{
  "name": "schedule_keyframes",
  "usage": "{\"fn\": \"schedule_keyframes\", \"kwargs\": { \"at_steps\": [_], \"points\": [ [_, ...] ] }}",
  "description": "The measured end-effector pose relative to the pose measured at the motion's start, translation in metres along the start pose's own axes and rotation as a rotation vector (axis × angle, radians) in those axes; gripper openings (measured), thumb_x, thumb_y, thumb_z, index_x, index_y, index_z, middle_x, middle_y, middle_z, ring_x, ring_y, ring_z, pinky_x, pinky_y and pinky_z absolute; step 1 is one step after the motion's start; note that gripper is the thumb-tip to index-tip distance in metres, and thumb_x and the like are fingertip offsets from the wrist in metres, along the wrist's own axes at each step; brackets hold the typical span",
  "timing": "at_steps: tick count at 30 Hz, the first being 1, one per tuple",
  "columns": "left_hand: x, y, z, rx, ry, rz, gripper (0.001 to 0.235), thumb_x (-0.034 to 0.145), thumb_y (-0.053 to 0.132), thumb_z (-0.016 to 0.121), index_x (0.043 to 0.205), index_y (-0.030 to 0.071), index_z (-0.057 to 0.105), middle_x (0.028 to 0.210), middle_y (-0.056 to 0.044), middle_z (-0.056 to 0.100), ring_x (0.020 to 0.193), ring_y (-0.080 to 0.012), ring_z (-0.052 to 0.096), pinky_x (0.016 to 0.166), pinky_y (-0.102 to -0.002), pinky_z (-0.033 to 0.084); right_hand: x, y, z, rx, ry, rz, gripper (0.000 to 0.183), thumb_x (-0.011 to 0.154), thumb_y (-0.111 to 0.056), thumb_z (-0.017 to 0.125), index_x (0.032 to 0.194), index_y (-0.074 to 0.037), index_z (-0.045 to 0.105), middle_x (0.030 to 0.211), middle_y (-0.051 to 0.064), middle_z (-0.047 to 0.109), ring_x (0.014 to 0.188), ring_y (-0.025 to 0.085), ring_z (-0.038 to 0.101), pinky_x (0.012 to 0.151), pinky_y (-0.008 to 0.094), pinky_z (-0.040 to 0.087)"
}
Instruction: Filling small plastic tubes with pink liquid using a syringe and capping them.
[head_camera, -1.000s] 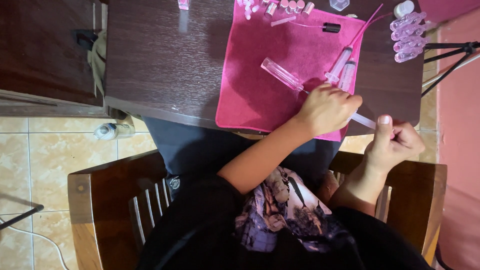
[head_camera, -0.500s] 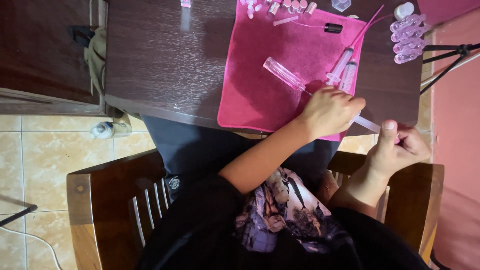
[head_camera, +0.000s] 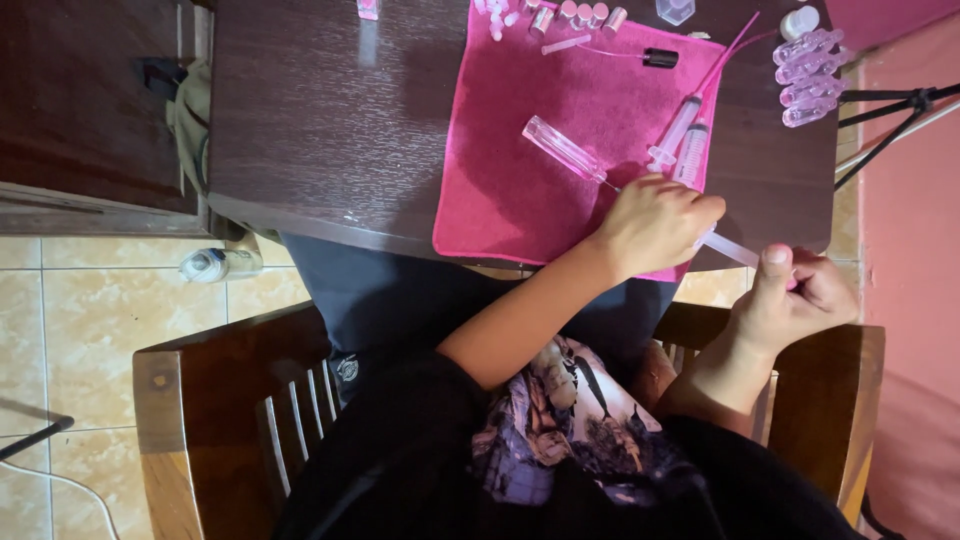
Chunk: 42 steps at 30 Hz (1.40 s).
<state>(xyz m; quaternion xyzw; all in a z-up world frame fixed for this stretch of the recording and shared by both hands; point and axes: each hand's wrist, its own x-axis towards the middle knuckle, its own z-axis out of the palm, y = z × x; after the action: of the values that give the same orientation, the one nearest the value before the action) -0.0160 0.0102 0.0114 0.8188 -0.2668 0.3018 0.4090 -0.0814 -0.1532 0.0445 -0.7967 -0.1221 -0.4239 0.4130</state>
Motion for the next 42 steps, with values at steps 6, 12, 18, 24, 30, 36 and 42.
{"fn": "schedule_keyframes", "kwargs": {
  "at_steps": [6,12,18,24,30,36,42],
  "points": [
    [0.000,0.000,0.003,0.016,0.006,-0.002,0.010,0.074,0.010,0.066,0.073,0.017,0.060,0.059,-0.002,0.066,0.059,-0.0294,0.068,0.059,-0.045,0.051,-0.005,0.002,-0.001,0.070,0.019,0.041,0.070,0.103,-0.035,0.080,0.066,-0.005,0.029,0.060,0.006,0.032,0.062,0.016,0.031,0.064,0.037,0.026],
    [-0.001,-0.002,0.004,0.005,0.050,0.026,0.013,0.073,0.008,0.063,0.070,0.016,0.054,0.055,-0.001,0.060,0.054,-0.0276,0.063,0.058,-0.043,0.049,-0.011,0.003,-0.007,0.002,-0.013,0.066,0.069,0.103,-0.039,0.080,0.066,-0.002,0.034,0.061,0.009,0.040,0.062,0.018,0.036,0.064,0.037,0.028],
    [0.000,0.001,0.004,0.059,0.069,0.167,0.013,0.074,0.011,0.064,0.073,0.017,0.053,0.063,0.000,0.061,0.067,-0.0254,0.066,0.069,-0.041,0.044,0.019,-0.048,-0.049,-0.136,-0.550,0.491,0.046,0.111,-0.012,0.078,0.075,-0.007,0.049,0.072,-0.001,0.046,0.074,0.007,0.041,0.071,0.025,0.033],
    [0.008,0.033,-0.004,0.007,0.009,0.269,0.012,0.074,0.008,0.066,0.081,0.013,0.057,0.066,-0.001,0.054,0.066,-0.0268,0.060,0.073,-0.040,0.039,0.028,-0.080,-0.079,-0.224,-0.593,0.563,0.044,0.106,-0.018,0.073,0.071,-0.008,0.048,0.067,-0.004,0.040,0.069,0.008,0.035,0.066,0.025,0.029],
    [0.025,0.043,-0.025,0.174,0.108,0.449,0.018,0.086,0.000,0.060,0.080,0.017,0.058,0.068,0.000,0.052,0.066,-0.0243,0.056,0.071,-0.038,0.041,0.033,-0.066,-0.090,-0.363,-0.997,0.552,0.036,0.109,-0.035,0.049,0.087,-0.012,0.065,0.064,0.000,0.057,0.061,0.017,0.051,0.063,0.034,0.039],
    [0.021,0.013,-0.027,0.280,0.480,0.426,0.034,0.099,0.025,0.070,0.131,0.030,0.062,0.142,-0.005,0.060,0.134,-0.0333,0.057,0.119,-0.064,0.037,-0.021,-0.032,-0.030,0.308,-0.874,0.371,0.036,0.111,-0.018,0.035,0.090,-0.007,0.062,0.060,0.009,0.060,0.060,0.021,0.051,0.063,0.038,0.045],
    [-0.021,0.017,-0.080,-0.905,0.447,-0.311,0.050,0.098,0.011,0.052,0.146,0.009,0.039,0.152,-0.011,0.047,0.137,-0.0253,0.052,0.119,-0.039,0.041,-0.058,-0.027,0.057,1.058,-0.717,0.347,0.039,0.115,-0.029,0.035,0.093,-0.002,0.052,0.063,0.006,0.051,0.055,0.016,0.048,0.055,0.030,0.042]
  ]
}}
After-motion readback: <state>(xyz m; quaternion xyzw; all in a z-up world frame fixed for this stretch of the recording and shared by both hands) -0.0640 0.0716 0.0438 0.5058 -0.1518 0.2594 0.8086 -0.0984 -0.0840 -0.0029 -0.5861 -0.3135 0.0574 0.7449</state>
